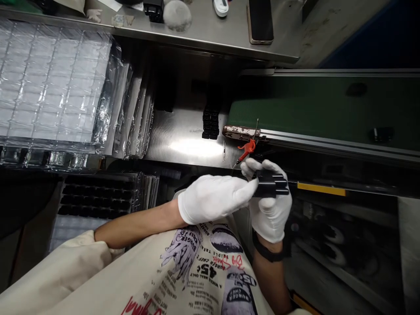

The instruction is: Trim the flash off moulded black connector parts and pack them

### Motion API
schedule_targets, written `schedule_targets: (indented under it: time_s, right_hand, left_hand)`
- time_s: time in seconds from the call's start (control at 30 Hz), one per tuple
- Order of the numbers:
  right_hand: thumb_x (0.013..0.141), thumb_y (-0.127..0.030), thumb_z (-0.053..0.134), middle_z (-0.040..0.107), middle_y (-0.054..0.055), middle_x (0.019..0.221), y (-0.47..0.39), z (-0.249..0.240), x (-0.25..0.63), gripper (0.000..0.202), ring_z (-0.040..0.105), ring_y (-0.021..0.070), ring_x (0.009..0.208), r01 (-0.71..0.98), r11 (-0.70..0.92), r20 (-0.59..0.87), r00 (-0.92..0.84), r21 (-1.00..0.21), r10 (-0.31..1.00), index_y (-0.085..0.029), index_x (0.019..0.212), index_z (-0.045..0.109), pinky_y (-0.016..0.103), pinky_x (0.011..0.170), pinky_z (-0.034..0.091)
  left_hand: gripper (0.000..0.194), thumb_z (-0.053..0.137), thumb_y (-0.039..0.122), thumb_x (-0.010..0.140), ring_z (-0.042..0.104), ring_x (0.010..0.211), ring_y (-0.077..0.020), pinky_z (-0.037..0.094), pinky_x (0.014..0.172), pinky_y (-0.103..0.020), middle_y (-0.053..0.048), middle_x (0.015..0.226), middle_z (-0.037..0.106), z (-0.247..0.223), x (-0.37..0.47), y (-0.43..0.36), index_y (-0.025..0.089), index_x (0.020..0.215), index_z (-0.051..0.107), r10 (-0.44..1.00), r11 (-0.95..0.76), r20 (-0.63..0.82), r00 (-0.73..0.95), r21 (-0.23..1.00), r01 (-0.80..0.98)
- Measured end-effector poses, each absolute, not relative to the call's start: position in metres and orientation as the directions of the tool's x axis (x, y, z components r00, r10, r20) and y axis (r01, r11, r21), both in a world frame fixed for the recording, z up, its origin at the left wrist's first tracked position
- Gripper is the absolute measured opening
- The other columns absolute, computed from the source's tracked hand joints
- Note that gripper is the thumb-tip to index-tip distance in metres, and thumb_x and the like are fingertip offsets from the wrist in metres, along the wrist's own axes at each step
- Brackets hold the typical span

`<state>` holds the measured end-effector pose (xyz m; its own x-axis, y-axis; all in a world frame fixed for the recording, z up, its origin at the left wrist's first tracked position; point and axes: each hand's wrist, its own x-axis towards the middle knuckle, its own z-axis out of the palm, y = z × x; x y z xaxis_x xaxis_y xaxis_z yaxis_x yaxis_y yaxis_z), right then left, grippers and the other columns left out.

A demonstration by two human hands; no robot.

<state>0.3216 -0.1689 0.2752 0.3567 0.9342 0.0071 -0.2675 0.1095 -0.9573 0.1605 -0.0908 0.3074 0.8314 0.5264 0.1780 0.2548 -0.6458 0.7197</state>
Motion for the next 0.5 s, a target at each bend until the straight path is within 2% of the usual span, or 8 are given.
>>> schedule_targets:
  time_s: [0.07, 0.17, 0.27, 0.3, 0.37, 0.4, 0.47, 0.5]
  right_hand:
    - [0.084, -0.063, 0.095, 0.076, 0.004, 0.143, -0.168, 0.276, 0.322, 0.07, 0.073, 0.027, 0.137, -0.282, 0.11, 0.006, 0.344, -0.953, 0.939, -0.033, 0.142, 0.069, 0.052, 0.131, 0.052]
    - [0.092, -0.052, 0.092, 0.077, 0.004, 0.139, -0.167, 0.279, 0.316, 0.052, 0.073, 0.0265, 0.136, -0.277, 0.125, 0.018, 0.356, -0.953, 0.934, -0.032, 0.134, 0.07, 0.054, 0.129, 0.052]
    - [0.096, -0.046, 0.087, 0.078, 0.002, 0.137, -0.167, 0.282, 0.304, 0.038, 0.074, 0.0261, 0.133, -0.306, 0.09, -0.028, 0.359, -0.948, 0.933, -0.032, 0.128, 0.07, 0.054, 0.126, 0.055]
    - [0.099, -0.048, 0.083, 0.078, 0.003, 0.137, -0.167, 0.28, 0.3, 0.035, 0.075, 0.0265, 0.132, -0.314, 0.061, -0.053, 0.34, -0.947, 0.939, -0.032, 0.127, 0.07, 0.054, 0.124, 0.056]
    - [0.109, -0.059, 0.064, 0.078, 0.007, 0.137, -0.166, 0.267, 0.297, 0.036, 0.075, 0.0274, 0.131, -0.278, -0.006, -0.091, 0.293, -0.961, 0.952, -0.029, 0.128, 0.072, 0.054, 0.121, 0.057]
    - [0.113, -0.062, 0.051, 0.077, 0.009, 0.138, -0.163, 0.255, 0.299, 0.044, 0.074, 0.0274, 0.131, -0.216, -0.03, -0.098, 0.315, -0.976, 0.944, -0.027, 0.128, 0.073, 0.054, 0.122, 0.056]
    - [0.117, -0.062, 0.031, 0.074, 0.012, 0.141, -0.15, 0.219, 0.311, 0.058, 0.071, 0.0251, 0.134, -0.015, -0.085, -0.082, 0.482, -0.996, 0.872, -0.023, 0.131, 0.071, 0.051, 0.125, 0.052]
    - [0.116, -0.059, 0.031, 0.072, 0.013, 0.143, -0.141, 0.198, 0.322, 0.056, 0.071, 0.0233, 0.133, 0.099, -0.122, -0.034, 0.621, -0.988, 0.783, -0.021, 0.132, 0.069, 0.048, 0.125, 0.051]
  left_hand:
    - [0.044, 0.046, 0.015, 0.109, 0.06, 0.067, -0.0196, 0.027, 0.048, -0.035, -0.005, 0.092, 0.075, 0.311, 0.155, -0.082, 0.015, 0.148, 0.066, 0.405, -0.762, 0.158, 0.901, 0.602, 0.237]
    - [0.041, 0.044, 0.02, 0.111, 0.059, 0.068, -0.0213, 0.031, 0.05, -0.035, -0.005, 0.093, 0.075, 0.309, 0.152, -0.076, 0.016, 0.148, 0.064, 0.377, -0.793, 0.151, 0.914, 0.563, 0.234]
    - [0.03, 0.047, 0.023, 0.113, 0.046, 0.056, -0.0192, 0.034, 0.053, -0.035, -0.001, 0.076, 0.065, 0.296, 0.154, -0.074, 0.024, 0.126, 0.074, 0.462, -0.723, 0.167, 0.871, 0.64, 0.261]
    - [0.027, 0.05, 0.025, 0.113, 0.041, 0.052, -0.0177, 0.034, 0.054, -0.035, 0.001, 0.07, 0.06, 0.29, 0.154, -0.074, 0.024, 0.113, 0.077, 0.507, -0.685, 0.189, 0.841, 0.68, 0.26]
    - [0.026, 0.059, 0.028, 0.111, 0.037, 0.05, -0.0147, 0.034, 0.055, -0.032, 0.002, 0.063, 0.053, 0.278, 0.154, -0.076, 0.024, 0.093, 0.077, 0.583, -0.627, 0.266, 0.768, 0.748, 0.217]
    - [0.027, 0.062, 0.03, 0.111, 0.04, 0.052, -0.0142, 0.035, 0.057, -0.031, 0.001, 0.065, 0.054, 0.272, 0.153, -0.078, 0.023, 0.09, 0.077, 0.626, -0.606, 0.312, 0.715, 0.772, 0.194]
    - [0.021, 0.068, 0.034, 0.11, 0.054, 0.063, -0.0147, 0.043, 0.064, -0.029, -0.001, 0.077, 0.064, 0.261, 0.15, -0.083, 0.022, 0.095, 0.078, 0.75, -0.512, 0.37, 0.548, 0.85, 0.127]
    - [0.018, 0.071, 0.035, 0.109, 0.06, 0.072, -0.0158, 0.047, 0.069, -0.029, -0.003, 0.085, 0.068, 0.255, 0.148, -0.087, 0.021, 0.1, 0.078, 0.817, -0.421, 0.342, 0.465, 0.904, 0.075]
